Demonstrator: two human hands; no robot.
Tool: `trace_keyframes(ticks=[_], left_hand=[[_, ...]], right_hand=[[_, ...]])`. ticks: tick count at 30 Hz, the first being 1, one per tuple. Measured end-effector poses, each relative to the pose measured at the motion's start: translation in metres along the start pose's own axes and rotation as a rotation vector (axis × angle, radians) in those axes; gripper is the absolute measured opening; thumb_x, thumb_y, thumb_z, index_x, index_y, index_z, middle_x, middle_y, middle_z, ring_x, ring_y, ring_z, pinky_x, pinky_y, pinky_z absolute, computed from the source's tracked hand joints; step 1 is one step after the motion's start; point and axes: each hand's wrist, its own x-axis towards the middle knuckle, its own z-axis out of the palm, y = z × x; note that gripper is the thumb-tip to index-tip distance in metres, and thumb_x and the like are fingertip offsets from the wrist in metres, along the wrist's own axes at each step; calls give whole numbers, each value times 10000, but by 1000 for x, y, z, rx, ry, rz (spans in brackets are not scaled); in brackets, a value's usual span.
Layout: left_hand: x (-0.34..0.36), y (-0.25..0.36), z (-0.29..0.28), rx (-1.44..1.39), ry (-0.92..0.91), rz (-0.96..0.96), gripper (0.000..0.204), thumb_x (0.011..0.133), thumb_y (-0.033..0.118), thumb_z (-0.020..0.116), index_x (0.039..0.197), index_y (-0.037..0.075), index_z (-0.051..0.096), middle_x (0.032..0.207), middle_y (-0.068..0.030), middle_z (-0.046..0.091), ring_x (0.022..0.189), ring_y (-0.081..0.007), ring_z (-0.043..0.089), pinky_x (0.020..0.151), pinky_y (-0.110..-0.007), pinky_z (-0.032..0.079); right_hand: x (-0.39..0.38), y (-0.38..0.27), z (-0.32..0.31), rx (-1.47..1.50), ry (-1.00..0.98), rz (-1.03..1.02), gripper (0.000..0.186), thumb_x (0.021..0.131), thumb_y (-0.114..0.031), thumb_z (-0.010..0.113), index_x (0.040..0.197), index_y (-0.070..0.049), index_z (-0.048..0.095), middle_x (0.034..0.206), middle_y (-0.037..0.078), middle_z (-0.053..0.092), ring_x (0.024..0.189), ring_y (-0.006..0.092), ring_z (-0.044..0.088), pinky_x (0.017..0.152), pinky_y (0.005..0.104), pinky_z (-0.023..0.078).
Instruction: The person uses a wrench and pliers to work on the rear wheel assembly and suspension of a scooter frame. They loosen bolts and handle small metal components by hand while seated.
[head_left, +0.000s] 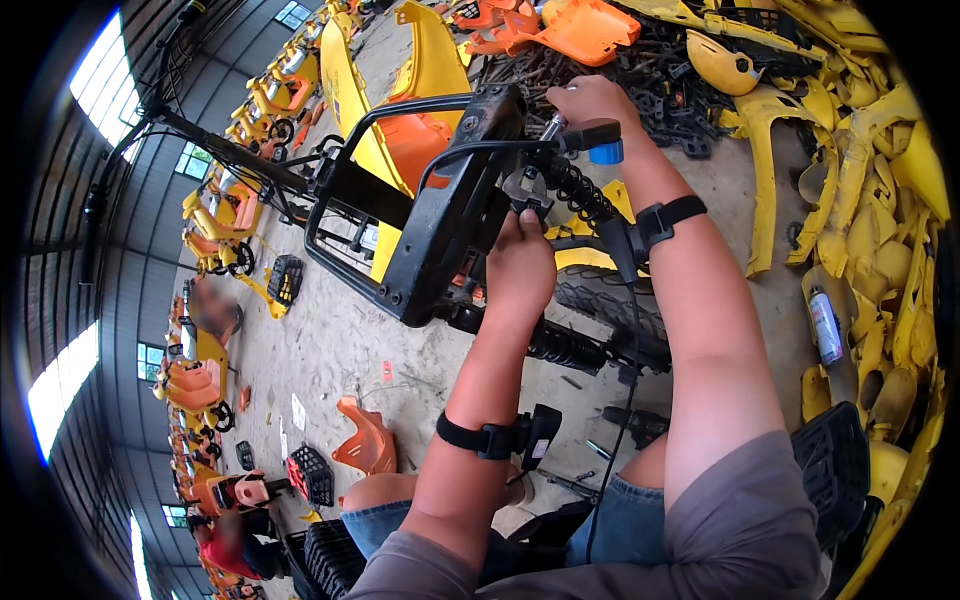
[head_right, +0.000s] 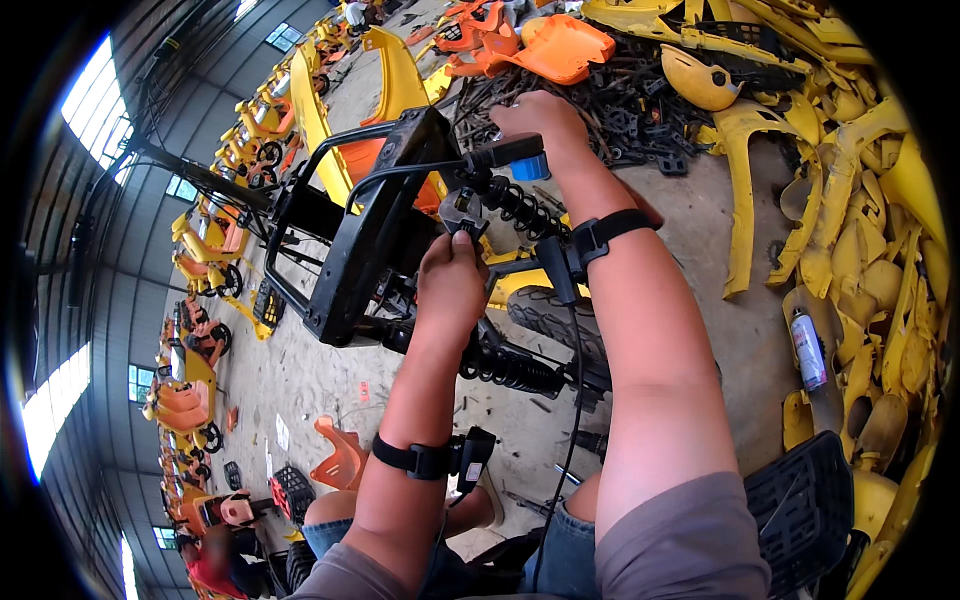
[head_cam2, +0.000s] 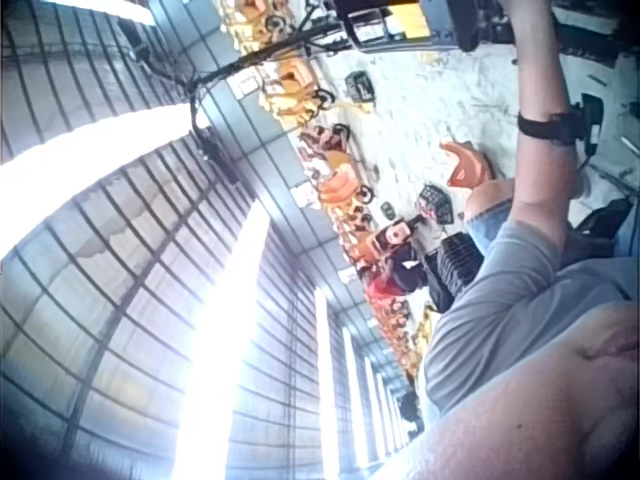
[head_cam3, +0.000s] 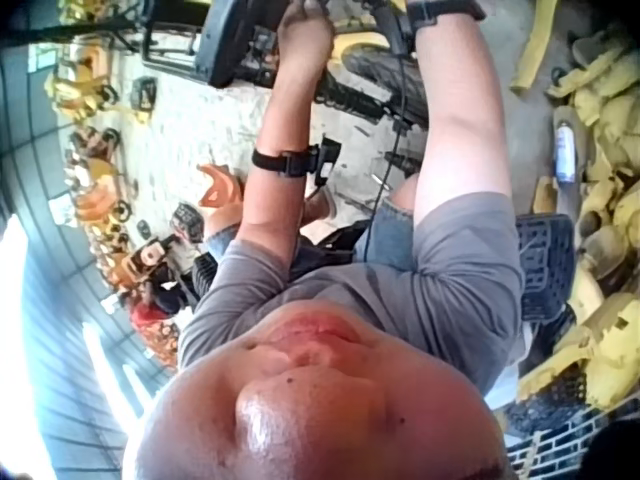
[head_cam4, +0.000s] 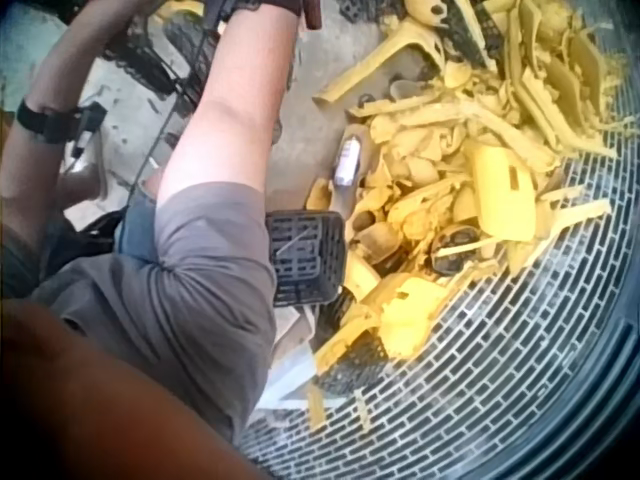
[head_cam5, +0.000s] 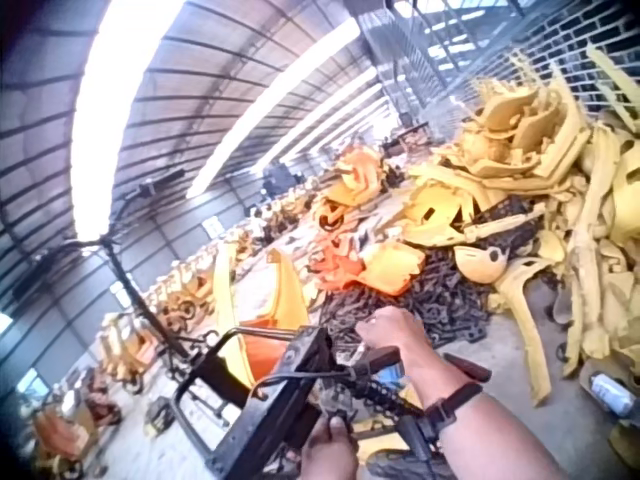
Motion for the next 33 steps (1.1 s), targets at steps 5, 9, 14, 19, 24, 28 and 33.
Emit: trace_keyframes(ticks=[5,9,14,19,24,28,33], left_hand=[[-1,0,-1,45,8,3,381,1027,314,379,941,-2,575,960,-279,651,964,-495,590,855,-515,447],[0,4,1,118,28,71,378,1022,322,389,945,2,574,952,-279,651,949,-494,590,843,-510,448],[1,2,-1,-124,-48,-24,328,1035,285,405,877,30,536,730,-112,540,631,-256,492,573,-371,395],[8,-13,5,-39,22,69,322,1043,268,407,845,40,520,609,-21,473,456,-131,442,432,-299,364],[11,-20,3,-49,-3,70,324,1040,261,404,843,35,527,610,-21,481,451,-132,440,425,-300,360],[6,-6,0,-87,-34,4,327,1030,281,402,882,26,544,725,-109,541,621,-254,494,562,-381,389],[3,0,-1,49,-17,-9,364,1019,313,391,970,10,587,950,-276,647,952,-495,591,839,-536,447]], right_hand=[[-11,8,6,608,-141,47,400,902,-418,632,872,-23,684,765,73,679,732,165,645,689,310,504],[-4,32,28,1285,-299,20,299,971,-382,633,1015,-89,671,934,-1,657,803,103,582,726,248,460],[-9,26,27,1353,-273,85,294,935,-351,671,1010,-67,670,845,-10,632,761,99,584,679,252,467],[5,20,13,628,-178,41,330,869,-347,689,878,-17,678,708,32,641,632,131,621,571,297,481],[0,7,7,305,-54,23,347,880,-352,675,850,-7,672,665,65,632,590,121,599,559,287,479],[-9,19,46,1207,-1,61,277,911,-311,665,888,-36,668,715,16,624,601,100,549,570,252,439],[1,24,33,975,-97,65,333,880,-309,701,958,11,654,812,42,663,671,115,598,588,277,469]])
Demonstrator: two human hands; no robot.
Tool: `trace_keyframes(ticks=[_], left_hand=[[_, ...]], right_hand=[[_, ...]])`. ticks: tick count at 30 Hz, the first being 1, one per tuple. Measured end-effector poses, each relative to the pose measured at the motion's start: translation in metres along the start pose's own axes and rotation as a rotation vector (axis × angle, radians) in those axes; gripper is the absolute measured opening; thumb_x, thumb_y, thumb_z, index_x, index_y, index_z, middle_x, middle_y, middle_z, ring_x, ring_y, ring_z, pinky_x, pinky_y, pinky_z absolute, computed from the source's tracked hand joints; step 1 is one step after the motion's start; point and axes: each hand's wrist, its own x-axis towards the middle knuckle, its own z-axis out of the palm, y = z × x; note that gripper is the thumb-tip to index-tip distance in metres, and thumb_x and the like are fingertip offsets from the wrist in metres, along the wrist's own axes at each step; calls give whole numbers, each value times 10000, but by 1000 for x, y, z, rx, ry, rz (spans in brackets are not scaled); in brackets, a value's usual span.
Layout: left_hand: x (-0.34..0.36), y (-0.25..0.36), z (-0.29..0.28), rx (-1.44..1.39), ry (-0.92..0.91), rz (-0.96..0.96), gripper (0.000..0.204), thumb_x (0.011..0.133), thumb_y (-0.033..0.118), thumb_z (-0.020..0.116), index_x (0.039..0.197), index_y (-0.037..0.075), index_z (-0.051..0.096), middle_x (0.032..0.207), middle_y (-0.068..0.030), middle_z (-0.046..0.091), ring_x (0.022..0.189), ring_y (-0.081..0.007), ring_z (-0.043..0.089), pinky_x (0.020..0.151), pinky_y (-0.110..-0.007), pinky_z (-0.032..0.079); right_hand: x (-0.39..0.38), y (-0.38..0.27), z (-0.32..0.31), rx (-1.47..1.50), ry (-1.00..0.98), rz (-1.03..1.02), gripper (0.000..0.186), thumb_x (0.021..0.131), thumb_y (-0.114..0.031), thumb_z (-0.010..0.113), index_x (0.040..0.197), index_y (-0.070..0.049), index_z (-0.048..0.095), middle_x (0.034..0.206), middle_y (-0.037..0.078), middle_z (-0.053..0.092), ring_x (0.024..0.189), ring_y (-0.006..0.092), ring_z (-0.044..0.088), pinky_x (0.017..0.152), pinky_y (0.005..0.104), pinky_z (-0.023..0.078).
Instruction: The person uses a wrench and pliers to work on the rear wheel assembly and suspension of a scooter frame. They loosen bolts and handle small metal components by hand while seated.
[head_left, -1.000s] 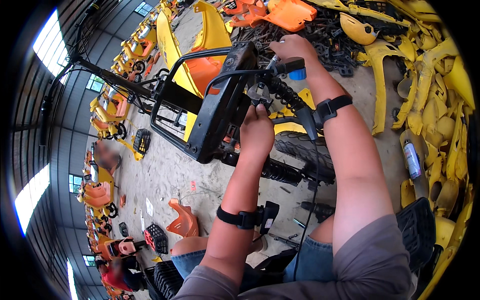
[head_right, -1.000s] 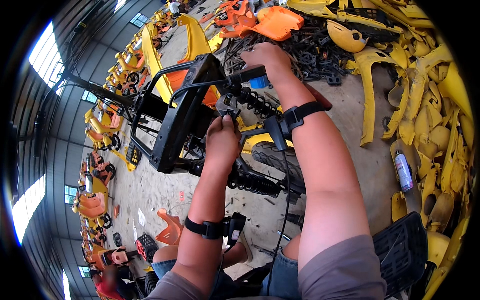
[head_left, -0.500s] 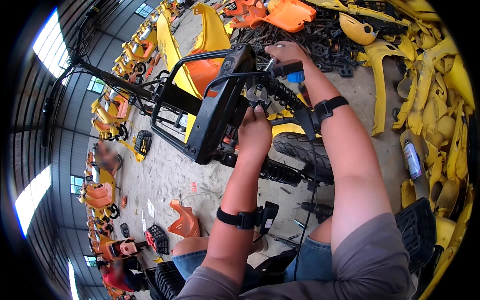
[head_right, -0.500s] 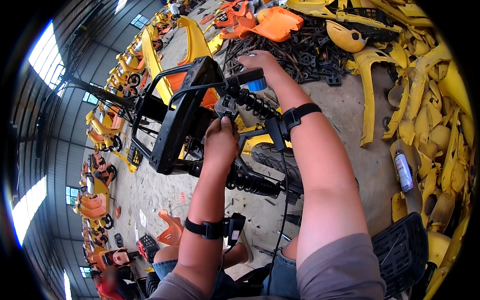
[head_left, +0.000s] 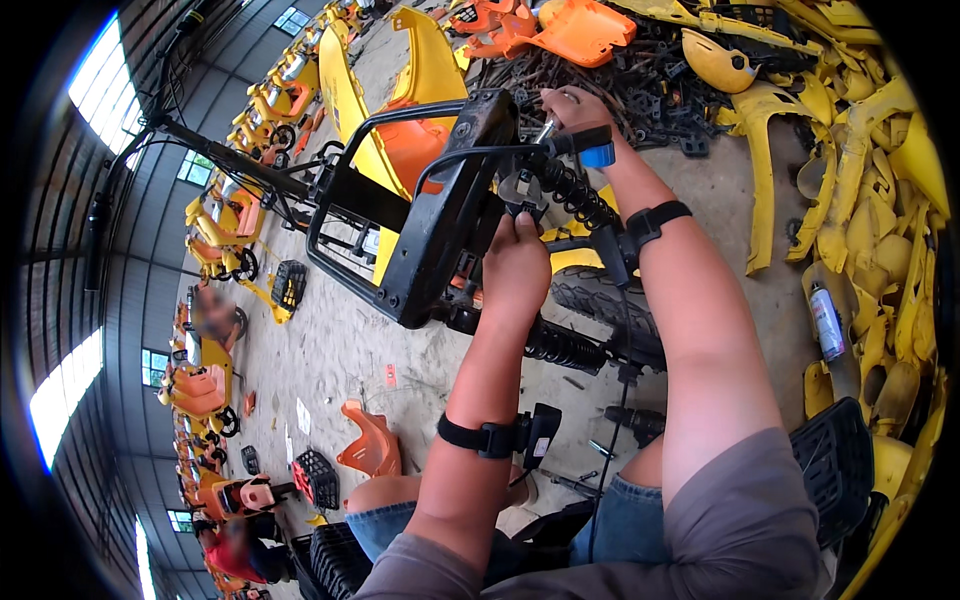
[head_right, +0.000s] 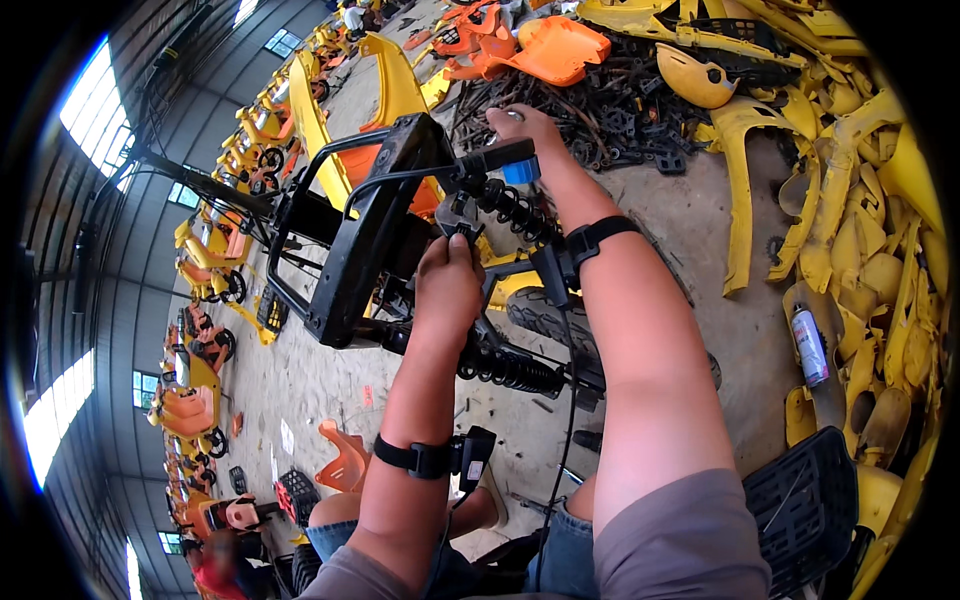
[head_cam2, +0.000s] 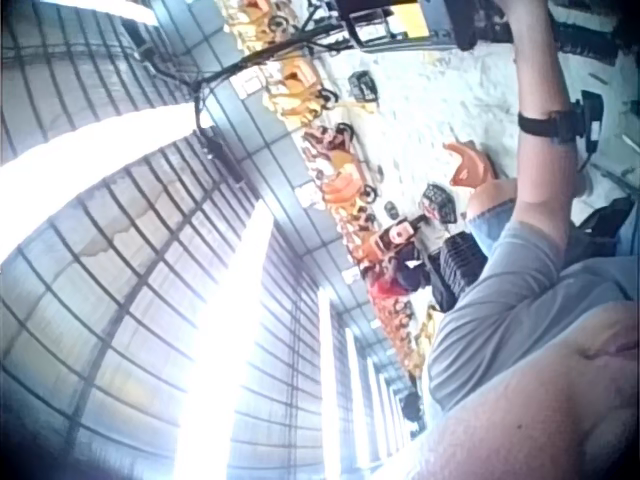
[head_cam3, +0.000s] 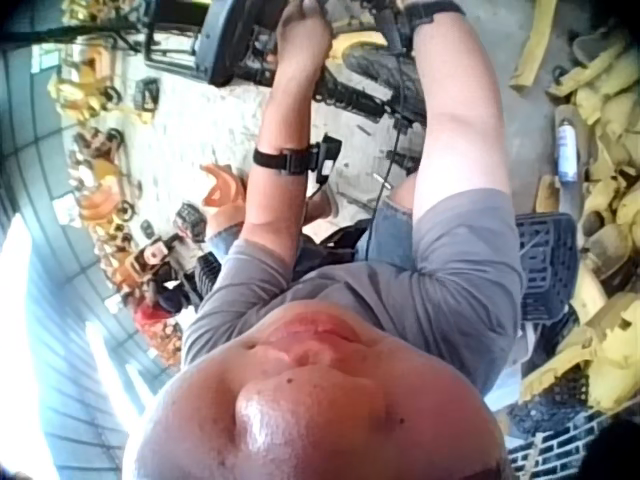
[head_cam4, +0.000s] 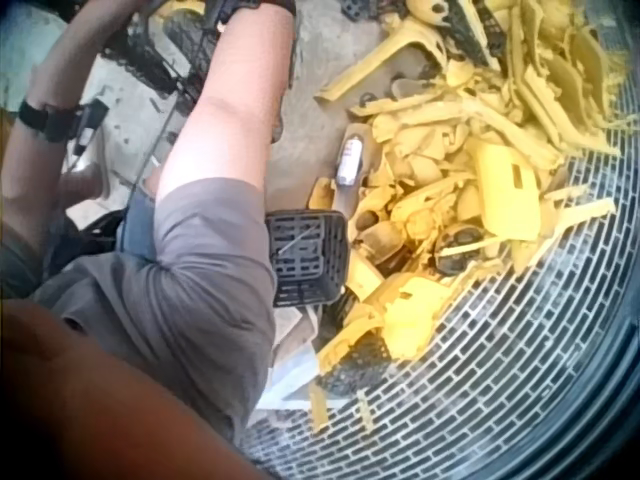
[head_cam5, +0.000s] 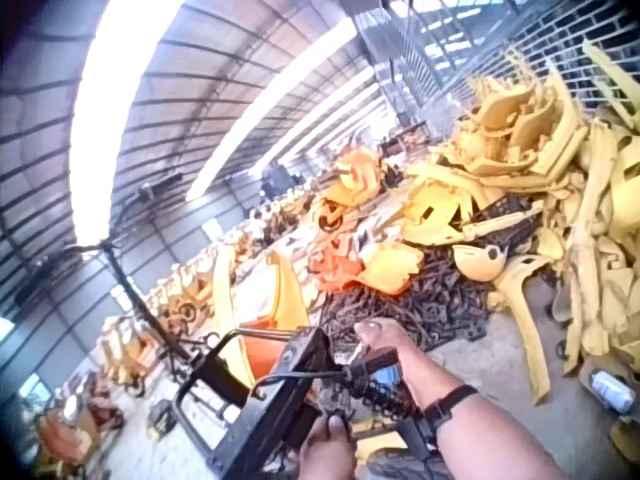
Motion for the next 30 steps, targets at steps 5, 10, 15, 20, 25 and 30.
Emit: trace_keyframes(ticks=[5,10,15,20,25,30], left_hand=[[10,-19,9,-120,-4,71,327,1040,281,389,861,43,527,648,-55,479,511,-193,421,488,-338,355],[-1,-1,-3,-269,-86,-50,330,1051,265,359,853,50,512,580,1,414,417,-125,354,412,-298,311],[-10,22,-8,-437,-171,-167,346,1055,263,342,845,41,506,576,-3,404,411,-125,353,410,-299,307],[-6,3,-3,-310,-87,-73,351,1058,257,340,843,36,507,576,-4,406,410,-126,360,411,-293,320],[-8,13,0,-317,-78,-84,339,1057,252,347,852,36,509,580,-6,413,410,-125,369,408,-294,325],[-11,17,-4,-335,-120,-121,324,1056,251,355,871,34,508,585,-12,422,407,-123,371,400,-291,319]], right_hand=[[31,5,-27,-628,-178,-191,459,811,-313,704,1065,66,654,856,101,701,716,168,647,661,323,519],[5,6,3,17,-23,26,302,865,-295,690,994,-23,675,839,46,659,695,124,611,611,264,479],[2,19,13,401,-60,15,245,933,-330,606,944,-93,668,812,-4,619,669,97,465,616,251,394],[11,0,0,-215,-91,58,348,845,-351,692,947,-20,672,799,44,667,698,137,603,624,294,480],[27,-13,-26,-905,-222,-87,417,806,-325,748,1010,32,684,819,75,702,712,149,648,650,317,502],[-14,15,-5,220,40,106,310,899,-349,695,938,-44,655,821,23,651,741,147,622,662,296,496]])
